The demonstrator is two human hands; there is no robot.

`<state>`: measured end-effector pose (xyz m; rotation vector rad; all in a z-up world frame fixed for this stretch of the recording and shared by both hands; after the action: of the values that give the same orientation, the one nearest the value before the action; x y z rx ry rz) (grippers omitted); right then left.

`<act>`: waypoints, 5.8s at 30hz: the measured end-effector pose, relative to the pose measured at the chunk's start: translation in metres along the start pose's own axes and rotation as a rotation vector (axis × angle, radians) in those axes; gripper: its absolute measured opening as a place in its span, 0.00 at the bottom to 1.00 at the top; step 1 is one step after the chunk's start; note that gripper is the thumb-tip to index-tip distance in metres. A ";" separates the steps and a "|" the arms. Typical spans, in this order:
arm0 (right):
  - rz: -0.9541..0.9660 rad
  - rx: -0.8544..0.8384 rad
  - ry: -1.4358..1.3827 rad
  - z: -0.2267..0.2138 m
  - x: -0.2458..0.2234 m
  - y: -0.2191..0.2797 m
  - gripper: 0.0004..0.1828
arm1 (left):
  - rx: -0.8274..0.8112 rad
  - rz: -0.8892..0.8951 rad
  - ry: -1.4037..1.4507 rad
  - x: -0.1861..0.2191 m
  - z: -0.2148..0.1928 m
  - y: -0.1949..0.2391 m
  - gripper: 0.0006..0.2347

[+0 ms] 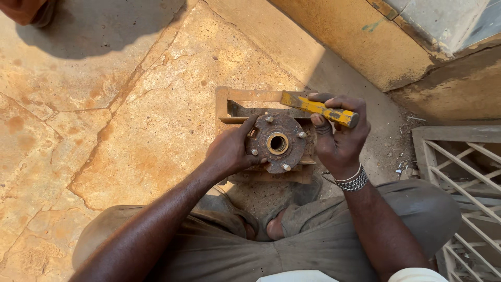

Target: The person sits on the ground and uses a yellow-handled scraper to clean the inner and outer surfaces of a circular metal part resting on a wooden block. The person repeatedly scrapes the part, rotates it, and flips it over to access different areas.

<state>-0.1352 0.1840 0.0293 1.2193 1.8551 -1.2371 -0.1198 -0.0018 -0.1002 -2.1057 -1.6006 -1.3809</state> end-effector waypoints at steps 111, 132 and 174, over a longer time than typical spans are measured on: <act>-0.119 -0.140 0.115 -0.021 -0.021 0.074 0.14 | -0.084 -0.055 -0.275 -0.003 0.014 -0.006 0.52; 0.015 -0.083 0.059 -0.015 -0.002 0.049 0.12 | -0.070 -0.097 -0.342 0.000 0.010 -0.005 0.51; -0.082 -0.286 0.173 0.044 -0.039 0.006 0.14 | 0.011 0.002 -0.080 -0.005 0.001 -0.004 0.50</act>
<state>-0.1143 0.1304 0.0426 1.1310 2.1407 -0.8897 -0.1225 -0.0026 -0.1059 -2.1813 -1.6302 -1.2996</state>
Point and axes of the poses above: each hand's wrist, its own y-axis away from the middle knuckle, its own z-axis out of the palm, x = y × z, the point moved 9 cm from there along -y, towards the middle knuckle, and after that the axes turned 2 degrees about -x, right-handed, at the moved point
